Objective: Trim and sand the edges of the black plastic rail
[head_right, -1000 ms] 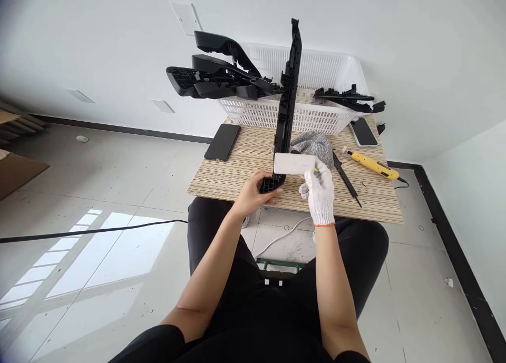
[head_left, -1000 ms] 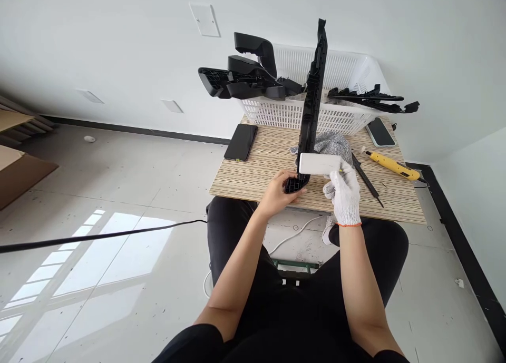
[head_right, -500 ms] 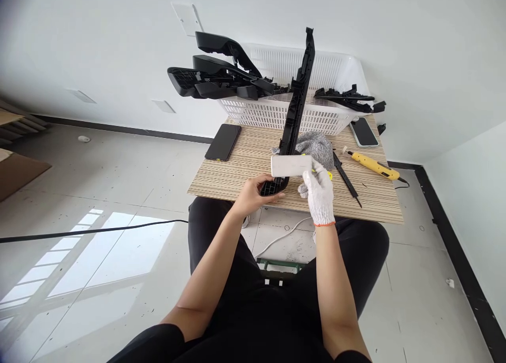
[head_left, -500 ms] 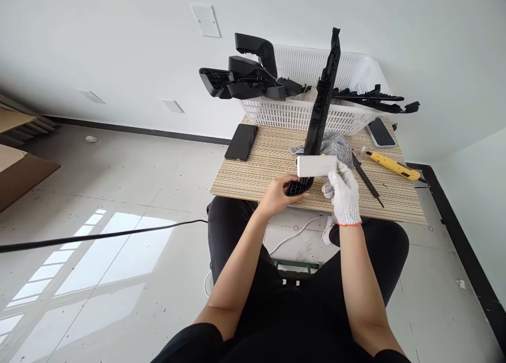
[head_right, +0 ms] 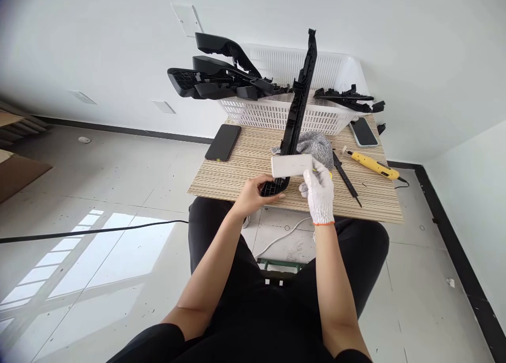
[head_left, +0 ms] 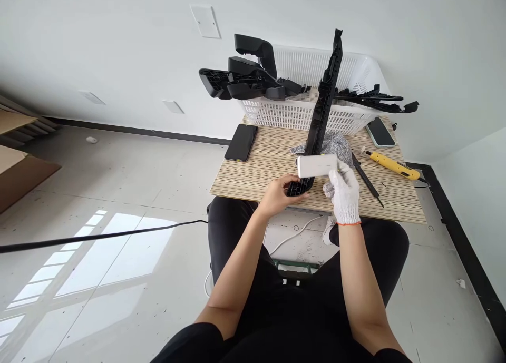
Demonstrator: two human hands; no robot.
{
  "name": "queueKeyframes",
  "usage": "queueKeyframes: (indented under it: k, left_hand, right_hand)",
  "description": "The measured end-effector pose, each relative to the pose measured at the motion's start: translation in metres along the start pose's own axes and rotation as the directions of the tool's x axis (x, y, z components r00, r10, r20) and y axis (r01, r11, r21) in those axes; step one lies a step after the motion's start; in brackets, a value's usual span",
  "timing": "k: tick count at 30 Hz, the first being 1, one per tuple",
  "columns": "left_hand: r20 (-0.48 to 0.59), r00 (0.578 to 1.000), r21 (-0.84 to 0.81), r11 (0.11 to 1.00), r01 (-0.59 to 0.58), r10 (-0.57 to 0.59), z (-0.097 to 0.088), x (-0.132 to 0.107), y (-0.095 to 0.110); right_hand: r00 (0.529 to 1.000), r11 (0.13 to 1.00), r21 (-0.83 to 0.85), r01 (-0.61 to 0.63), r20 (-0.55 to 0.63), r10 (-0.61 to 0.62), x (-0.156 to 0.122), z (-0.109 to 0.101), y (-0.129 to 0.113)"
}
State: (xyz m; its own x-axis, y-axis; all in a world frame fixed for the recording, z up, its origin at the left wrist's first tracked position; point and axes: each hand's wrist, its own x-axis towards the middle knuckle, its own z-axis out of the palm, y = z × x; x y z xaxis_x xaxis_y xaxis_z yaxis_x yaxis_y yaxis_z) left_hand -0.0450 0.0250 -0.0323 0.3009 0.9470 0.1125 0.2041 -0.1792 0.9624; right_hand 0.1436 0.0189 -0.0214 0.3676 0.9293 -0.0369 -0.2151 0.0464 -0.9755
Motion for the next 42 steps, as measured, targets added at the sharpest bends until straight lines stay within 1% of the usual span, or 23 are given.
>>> queueKeyframes:
  k: [1, 2, 4, 5, 6, 8, 9, 12, 13, 16, 17, 20, 24, 27, 28, 31, 32, 35, 36, 38, 39, 40, 42]
  left_hand:
    - [-0.001, 1.0, 0.004, 1.0, 0.001, -0.001, -0.0001, 0.0, 0.0005]
    - [-0.001, 1.0, 0.009, 1.0, 0.003, -0.003, -0.0002, 0.0, 0.001]
    - [0.003, 1.0, 0.019, 1.0, 0.006, -0.006, -0.0003, 0.0, 0.0016]
    - [0.005, 1.0, 0.022, 1.0, 0.005, -0.005, -0.0004, 0.0001, 0.0016]
    - [0.005, 1.0, 0.024, 1.0, 0.004, -0.004, -0.0003, 0.0001, 0.0015]
    - [0.0, 1.0, 0.034, 0.999, 0.001, -0.001, -0.0003, 0.0002, 0.0009]
    - [-0.001, 1.0, 0.04, 0.999, 0.0, 0.0, -0.0002, 0.0001, 0.0006]
    - [0.0, 1.0, 0.047, 0.999, 0.005, -0.005, -0.0001, -0.0002, -0.0001]
    - [0.0, 1.0, 0.046, 0.999, 0.005, -0.005, -0.0001, -0.0003, -0.0001]
    - [-0.005, 1.0, 0.049, 0.999, 0.004, -0.004, -0.0002, -0.0003, 0.0006]
    - [-0.003, 1.0, 0.052, 0.999, 0.007, -0.007, -0.0003, -0.0003, 0.001]
    - [0.004, 1.0, 0.057, 0.998, 0.016, -0.016, -0.0007, 0.0, 0.0019]
    - [0.017, 1.0, 0.049, 0.999, 0.018, -0.019, -0.0009, -0.0001, 0.001]
    - [0.011, 1.0, 0.044, 0.999, 0.012, -0.012, -0.0007, -0.0003, 0.0001]
    - [0.01, 1.0, 0.043, 0.999, 0.009, -0.01, -0.0006, -0.0003, 0.0]
    - [0.016, 1.0, 0.037, 0.999, 0.007, -0.008, -0.0003, -0.0001, -0.0003]
    - [0.015, 1.0, 0.039, 0.999, 0.006, -0.006, -0.0003, 0.0, -0.0003]
    - [0.002, 1.0, 0.058, 0.998, -0.002, 0.002, -0.0003, 0.0001, -0.0007]
    - [0.002, 1.0, 0.06, 0.998, -0.005, 0.005, -0.0003, 0.0002, -0.0007]
    - [0.007, 1.0, 0.055, 0.998, -0.012, 0.011, -0.0003, 0.0001, -0.0006]
    - [0.009, 1.0, 0.053, 0.999, -0.013, 0.012, -0.0003, 0.0001, -0.0005]
    - [0.008, 1.0, 0.053, 0.999, -0.01, 0.009, -0.0002, 0.0, -0.0005]
    - [0.001, 1.0, 0.058, 0.998, -0.002, 0.002, -0.0001, -0.0001, -0.0007]
  right_hand:
    - [1.0, 1.0, -0.004, 0.001, 0.013, -0.001, 0.0001, 0.0001, 0.0002]
    - [1.0, 1.0, 0.009, 0.008, -0.002, -0.008, 0.0003, 0.0002, 0.0004]
    - [0.996, 0.998, 0.059, 0.029, -0.082, -0.025, 0.0008, 0.0004, 0.0006]
    - [0.995, 0.997, 0.072, 0.034, -0.099, -0.027, 0.0009, 0.0005, 0.0006]
    - [0.996, 0.997, 0.067, 0.029, -0.083, -0.024, 0.0009, 0.0007, 0.0006]
    - [1.0, 1.0, 0.03, 0.009, -0.012, -0.008, 0.0007, 0.001, 0.0004]
    - [1.0, 1.0, 0.024, 0.004, -0.001, -0.004, 0.0005, 0.0011, 0.0004]
    - [0.994, 0.997, 0.067, 0.025, -0.105, -0.018, 0.0005, 0.0015, 0.0004]
    - [0.994, 0.997, 0.067, 0.025, -0.108, -0.018, 0.0004, 0.0016, 0.0005]
    - [1.0, 1.0, 0.001, 0.004, -0.01, -0.004, 0.0002, 0.0018, 0.0007]
    - [1.0, 1.0, -0.002, 0.003, -0.01, -0.003, 0.0002, 0.0016, 0.0007]
    - [0.995, 0.999, 0.045, 0.02, -0.095, -0.016, 0.0005, 0.001, 0.0006]
    - [1.0, 1.0, -0.007, -0.002, 0.02, 0.002, 0.0006, 0.0004, 0.0005]
    - [0.998, 0.999, 0.037, 0.029, -0.058, -0.026, 0.0007, 0.0, 0.0008]
    - [0.997, 0.999, 0.038, 0.035, -0.067, -0.032, 0.0006, 0.0, 0.0009]
    - [1.0, 1.0, -0.024, 0.017, 0.01, -0.017, 0.0, 0.0006, 0.001]
    - [1.0, 1.0, -0.023, 0.021, 0.004, -0.021, -0.0003, 0.0008, 0.001]
    - [0.994, 0.998, 0.034, 0.062, -0.09, -0.058, -0.0011, 0.0014, 0.0006]
    - [0.995, 0.998, 0.029, 0.061, -0.077, -0.058, -0.0015, 0.0015, 0.0005]
    - [0.999, 0.999, -0.017, 0.037, 0.009, -0.037, -0.0022, 0.0015, 0.0005]
    - [0.999, 0.999, -0.032, 0.03, 0.033, -0.029, -0.0023, 0.0015, 0.0006]
    - [0.999, 0.999, -0.027, 0.032, 0.019, -0.032, -0.0021, 0.0016, 0.0007]
    - [0.996, 0.998, 0.017, 0.052, -0.079, -0.051, -0.0015, 0.002, 0.0006]
